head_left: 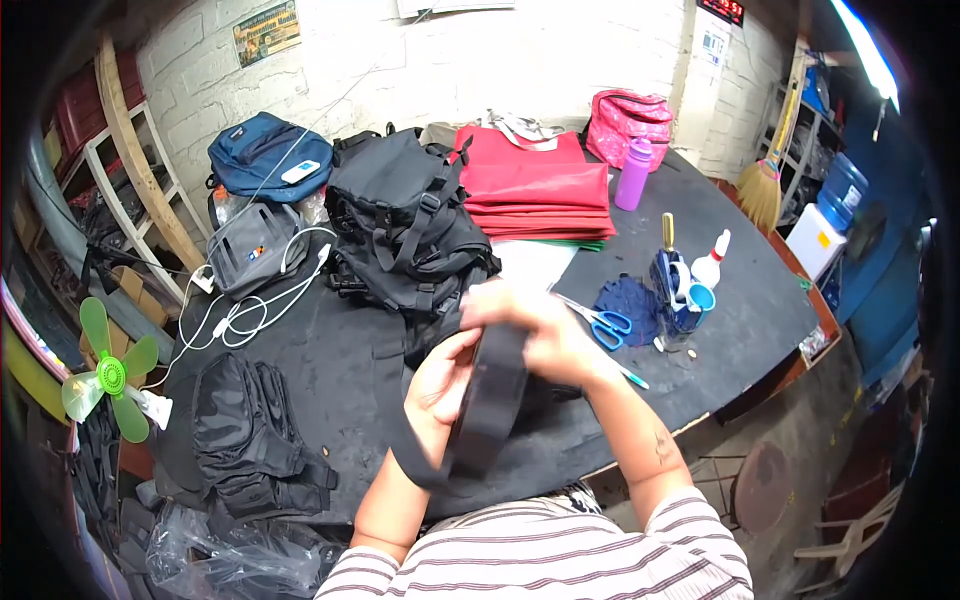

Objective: Inspecting and trimming loose threads from black shoulder bags in a manufacturing setting.

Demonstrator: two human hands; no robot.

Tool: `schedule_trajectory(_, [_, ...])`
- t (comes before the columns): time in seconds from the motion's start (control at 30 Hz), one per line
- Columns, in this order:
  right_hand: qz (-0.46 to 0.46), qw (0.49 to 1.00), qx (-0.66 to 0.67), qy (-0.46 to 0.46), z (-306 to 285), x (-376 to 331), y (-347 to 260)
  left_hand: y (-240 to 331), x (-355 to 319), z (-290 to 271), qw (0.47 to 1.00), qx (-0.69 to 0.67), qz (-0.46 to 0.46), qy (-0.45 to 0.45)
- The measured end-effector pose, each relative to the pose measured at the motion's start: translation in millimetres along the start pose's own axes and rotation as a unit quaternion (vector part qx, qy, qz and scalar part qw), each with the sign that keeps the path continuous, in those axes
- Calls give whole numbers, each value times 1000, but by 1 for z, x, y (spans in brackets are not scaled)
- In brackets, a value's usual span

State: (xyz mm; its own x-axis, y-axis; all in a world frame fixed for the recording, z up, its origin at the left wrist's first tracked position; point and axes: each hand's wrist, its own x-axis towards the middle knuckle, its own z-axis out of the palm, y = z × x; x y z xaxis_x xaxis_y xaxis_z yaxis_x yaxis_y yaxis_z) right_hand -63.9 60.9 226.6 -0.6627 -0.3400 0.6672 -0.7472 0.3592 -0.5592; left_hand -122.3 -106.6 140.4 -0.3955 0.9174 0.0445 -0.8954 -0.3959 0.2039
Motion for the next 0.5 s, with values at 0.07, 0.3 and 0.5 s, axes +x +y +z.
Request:
schedule_trajectory(0.07, [257,813,445,273,-4,5,48,-10,5,12,991,69,105,47])
schedule_trajectory(0.3, [227,766,581,153,-15,9,51,-7,-10,10,990,-51,127,26])
schedule_trajectory(0.5, [155,754,605,202,-47,0,34,2,-77,17,939,315,66,-120])
